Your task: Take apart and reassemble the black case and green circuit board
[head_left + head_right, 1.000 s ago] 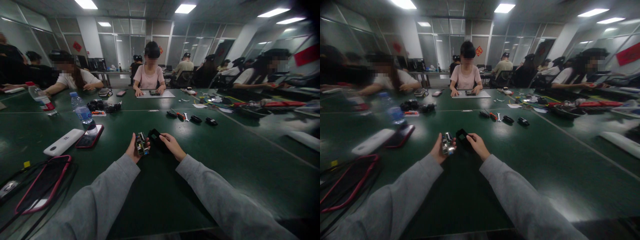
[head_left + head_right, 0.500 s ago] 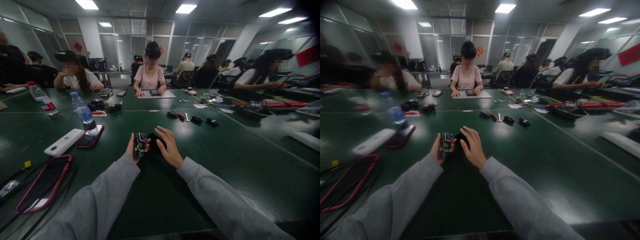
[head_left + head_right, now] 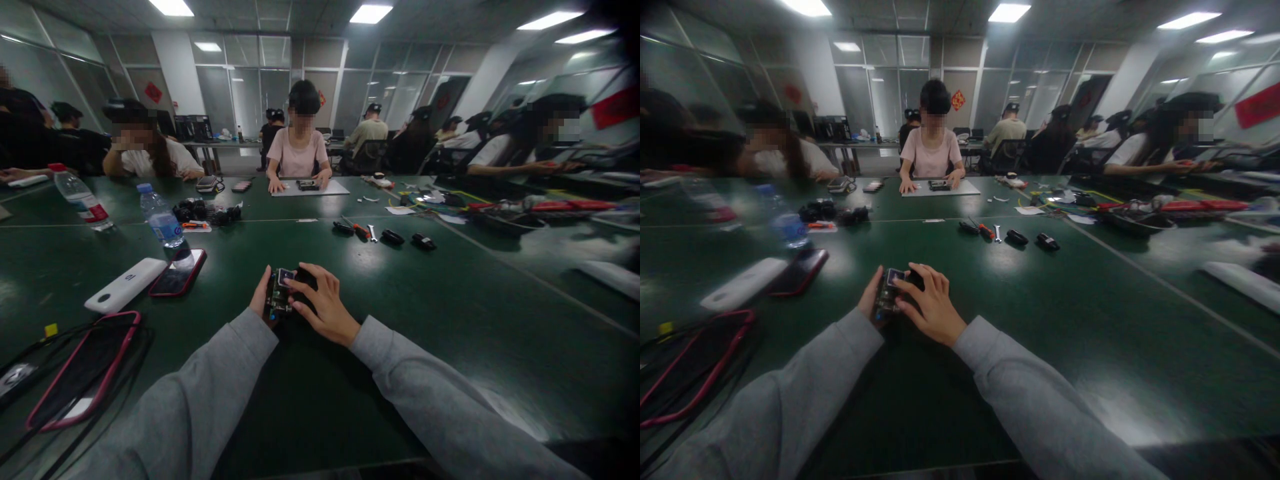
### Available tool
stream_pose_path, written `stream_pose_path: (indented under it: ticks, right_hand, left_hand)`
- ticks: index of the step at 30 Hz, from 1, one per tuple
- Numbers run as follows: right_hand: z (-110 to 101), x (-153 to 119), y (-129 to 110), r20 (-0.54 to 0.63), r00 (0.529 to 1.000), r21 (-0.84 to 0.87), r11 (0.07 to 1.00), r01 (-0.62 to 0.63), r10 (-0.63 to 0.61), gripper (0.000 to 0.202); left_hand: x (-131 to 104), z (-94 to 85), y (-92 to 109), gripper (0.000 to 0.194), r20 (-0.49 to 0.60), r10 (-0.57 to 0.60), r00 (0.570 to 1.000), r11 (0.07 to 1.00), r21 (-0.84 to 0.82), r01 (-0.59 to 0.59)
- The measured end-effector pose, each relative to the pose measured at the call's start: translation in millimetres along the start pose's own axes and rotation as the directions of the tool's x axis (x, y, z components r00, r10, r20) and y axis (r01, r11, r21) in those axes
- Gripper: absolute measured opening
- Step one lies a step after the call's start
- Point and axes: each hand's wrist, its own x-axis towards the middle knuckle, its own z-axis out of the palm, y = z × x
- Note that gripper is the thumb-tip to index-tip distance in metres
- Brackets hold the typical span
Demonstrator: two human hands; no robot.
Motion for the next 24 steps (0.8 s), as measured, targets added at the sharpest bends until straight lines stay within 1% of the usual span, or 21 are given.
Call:
stream_pose_path:
  ticks: [2, 7, 12, 14, 16, 19, 21, 24]
  right_hand:
    - [-0.7, 0.0, -0.5, 0.01, 1.0, 0.006, 1.0, 0.007, -0.008, 0.038]
    - [-1.7, 0.7, -0.5, -0.002, 1.0, 0.015, 0.999, -0.029, 0.029, 0.047]
    - [-3.8, 1.4, -1.6, 0.007, 1.0, 0.036, 0.999, 0.02, -0.02, 0.037]
    - [-5.0, 1.4, -2.1, -0.014, 0.999, 0.057, 0.998, 0.03, -0.03, 0.033]
    - [-5.6, 1.4, -2.0, -0.057, 0.998, 0.077, 0.997, 0.016, -0.012, 0.031]
    - [-5.0, 1.5, -1.2, -0.12, 0.992, 0.093, 0.995, -0.021, 0.032, 0.029]
    - [-4.2, 1.7, -0.6, -0.134, 0.99, 0.088, 0.996, -0.027, 0.039, 0.027]
    - [-3.2, 2.2, -0.3, -0.131, 0.991, 0.077, 0.997, -0.02, 0.03, 0.027]
  left_hand:
    - [0.1, -0.1, 0.1, 0.059, 0.004, 0.01, 1.0, 1.0, 0.0, -0.01]
    - [-0.4, 1.1, -0.1, 0.058, 0.015, -0.014, 1.0, 1.0, 0.008, 0.014]
    - [-1.9, 3.6, -1.0, 0.057, -0.001, 0.013, 1.0, 1.0, 0.01, -0.013]
    - [-2.7, 5.0, -1.0, 0.057, -0.019, 0.022, 1.0, 0.999, 0.025, -0.022]
    - [-3.6, 6.4, -0.7, 0.057, -0.025, 0.019, 1.0, 0.999, 0.036, -0.018]
    - [-4.3, 7.5, 0.0, 0.058, 0.006, 0.015, 1.0, 0.998, 0.058, -0.015]
    - [-4.2, 7.4, 0.5, 0.059, 0.027, 0.011, 1.0, 0.997, 0.076, -0.013]
    - [-3.3, 6.5, 0.9, 0.06, 0.029, -0.019, 0.999, 0.995, 0.097, 0.016]
